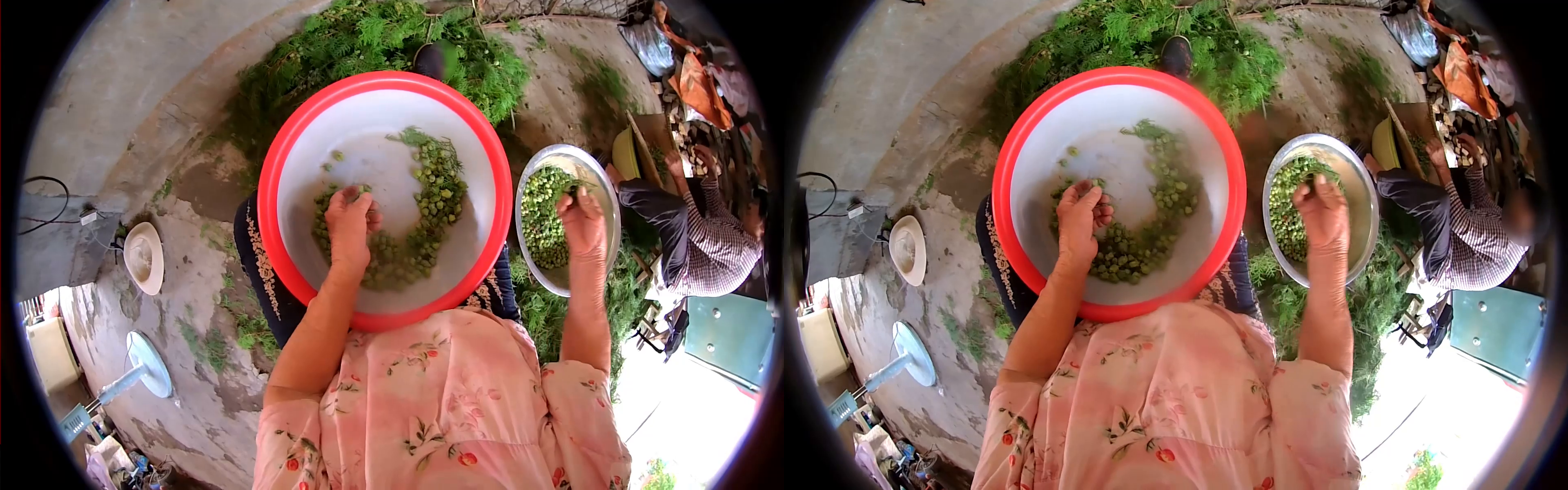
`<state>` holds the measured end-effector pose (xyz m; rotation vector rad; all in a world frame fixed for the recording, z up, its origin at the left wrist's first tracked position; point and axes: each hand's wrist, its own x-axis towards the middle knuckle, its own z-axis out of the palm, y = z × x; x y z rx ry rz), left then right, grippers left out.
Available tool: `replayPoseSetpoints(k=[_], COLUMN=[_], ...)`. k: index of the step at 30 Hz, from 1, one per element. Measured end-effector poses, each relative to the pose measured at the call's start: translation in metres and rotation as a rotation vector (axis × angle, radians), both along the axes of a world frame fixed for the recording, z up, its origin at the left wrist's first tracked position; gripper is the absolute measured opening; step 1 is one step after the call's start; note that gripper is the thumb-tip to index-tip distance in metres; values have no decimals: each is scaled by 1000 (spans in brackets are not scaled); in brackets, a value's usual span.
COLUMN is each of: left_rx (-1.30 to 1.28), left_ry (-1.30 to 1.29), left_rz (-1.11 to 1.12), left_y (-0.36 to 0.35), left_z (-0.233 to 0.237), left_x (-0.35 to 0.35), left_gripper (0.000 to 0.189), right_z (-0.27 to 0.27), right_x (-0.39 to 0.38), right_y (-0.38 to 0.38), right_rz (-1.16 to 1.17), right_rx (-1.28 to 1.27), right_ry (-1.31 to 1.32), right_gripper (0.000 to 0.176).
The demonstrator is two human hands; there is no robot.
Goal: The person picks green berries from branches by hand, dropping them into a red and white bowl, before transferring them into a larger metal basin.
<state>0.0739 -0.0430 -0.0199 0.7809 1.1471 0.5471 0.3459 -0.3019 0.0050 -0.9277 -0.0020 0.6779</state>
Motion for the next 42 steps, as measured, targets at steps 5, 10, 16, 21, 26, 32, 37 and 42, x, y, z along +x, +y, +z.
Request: replayPoseSetpoints(k=[5,10,16,21,26,32,37,42], left_rx=[-12,-36,-84,-100,-107,-97,-22,-107], left_ry=[0,1,16,-30,-15,13,-18,-134], left_rz=[-128,-188,-182,-187,-205,-218,-434,-639], left_y=[-4,-5,-5,-5,-4,-4,-3,-13], left_z=[-2,-11,-9,-9,-12,-11,-17,2], left_x=[3,2,2,1,1,1,0,4], left_gripper=[22,19,18,16,15,14,22,27], right_z=[-18,-17,-13,-30,-48,-74,-34,-34], right_x=[38,-15,-123,-164,-179,-153,-144,-139], right_y=[-65,3,96,115,127,124,118,113], right_rz=[16,-55,617,1062,997,859,717,688], right_rx=[-1341,-1055,-661,-954,-1082,-757,-410,-204], right_ry=[-663,-1078,-1343,-1364,-1273,-593,48,261], right_gripper=[37,22,42,55,40,11,16,19])
